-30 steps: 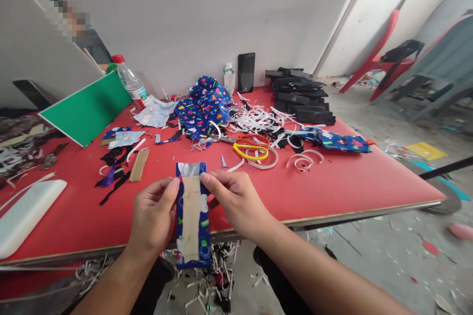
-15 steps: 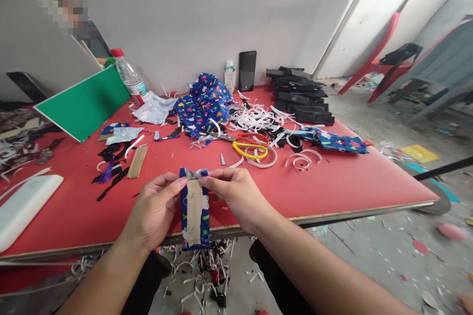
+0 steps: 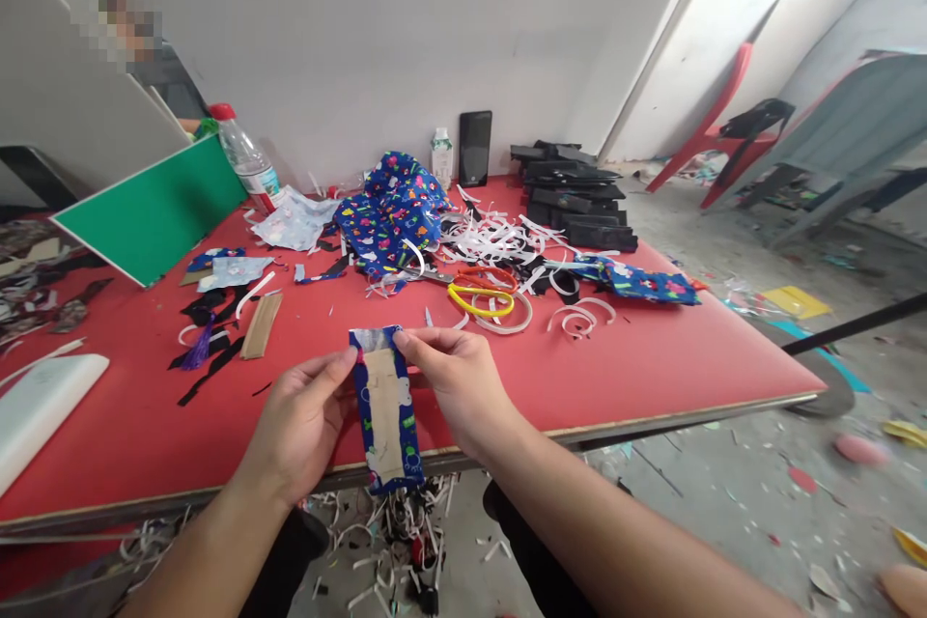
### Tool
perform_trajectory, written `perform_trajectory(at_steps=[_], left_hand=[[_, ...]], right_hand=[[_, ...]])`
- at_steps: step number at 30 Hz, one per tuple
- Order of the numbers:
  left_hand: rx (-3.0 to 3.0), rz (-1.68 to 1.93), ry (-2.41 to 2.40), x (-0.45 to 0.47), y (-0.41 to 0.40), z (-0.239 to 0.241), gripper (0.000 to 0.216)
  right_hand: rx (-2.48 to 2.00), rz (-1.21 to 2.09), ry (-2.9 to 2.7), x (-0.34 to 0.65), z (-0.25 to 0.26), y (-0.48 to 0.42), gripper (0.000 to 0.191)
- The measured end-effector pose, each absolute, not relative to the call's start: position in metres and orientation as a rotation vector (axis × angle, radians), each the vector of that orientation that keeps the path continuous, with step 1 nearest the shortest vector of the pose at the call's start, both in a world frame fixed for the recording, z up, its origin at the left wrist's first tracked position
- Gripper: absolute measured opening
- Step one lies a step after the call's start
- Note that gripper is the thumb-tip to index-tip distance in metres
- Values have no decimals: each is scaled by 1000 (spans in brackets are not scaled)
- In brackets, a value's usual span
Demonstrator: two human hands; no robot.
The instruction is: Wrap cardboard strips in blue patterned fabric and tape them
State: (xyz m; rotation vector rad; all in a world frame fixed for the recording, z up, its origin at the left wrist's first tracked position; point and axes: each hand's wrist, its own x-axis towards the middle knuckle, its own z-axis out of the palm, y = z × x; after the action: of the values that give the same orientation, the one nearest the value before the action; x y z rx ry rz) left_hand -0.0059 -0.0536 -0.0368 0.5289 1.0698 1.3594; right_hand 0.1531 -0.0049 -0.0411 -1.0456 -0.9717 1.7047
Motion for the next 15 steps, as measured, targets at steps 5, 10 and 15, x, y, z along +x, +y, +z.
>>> perform_trajectory(at_steps=[5, 10, 15], left_hand=[[621, 1424, 1152, 0, -54, -47, 35], [505, 1585, 1190, -2, -50, -51, 36], [397, 1587, 1123, -14, -47, -56, 39]], right_hand=[[-1143, 1539, -1131, 153, -42, -1, 35], [-1133, 1540, -1289, 145, -39, 0, 41], [-1229, 1421, -1476, 141, -25, 30, 50]])
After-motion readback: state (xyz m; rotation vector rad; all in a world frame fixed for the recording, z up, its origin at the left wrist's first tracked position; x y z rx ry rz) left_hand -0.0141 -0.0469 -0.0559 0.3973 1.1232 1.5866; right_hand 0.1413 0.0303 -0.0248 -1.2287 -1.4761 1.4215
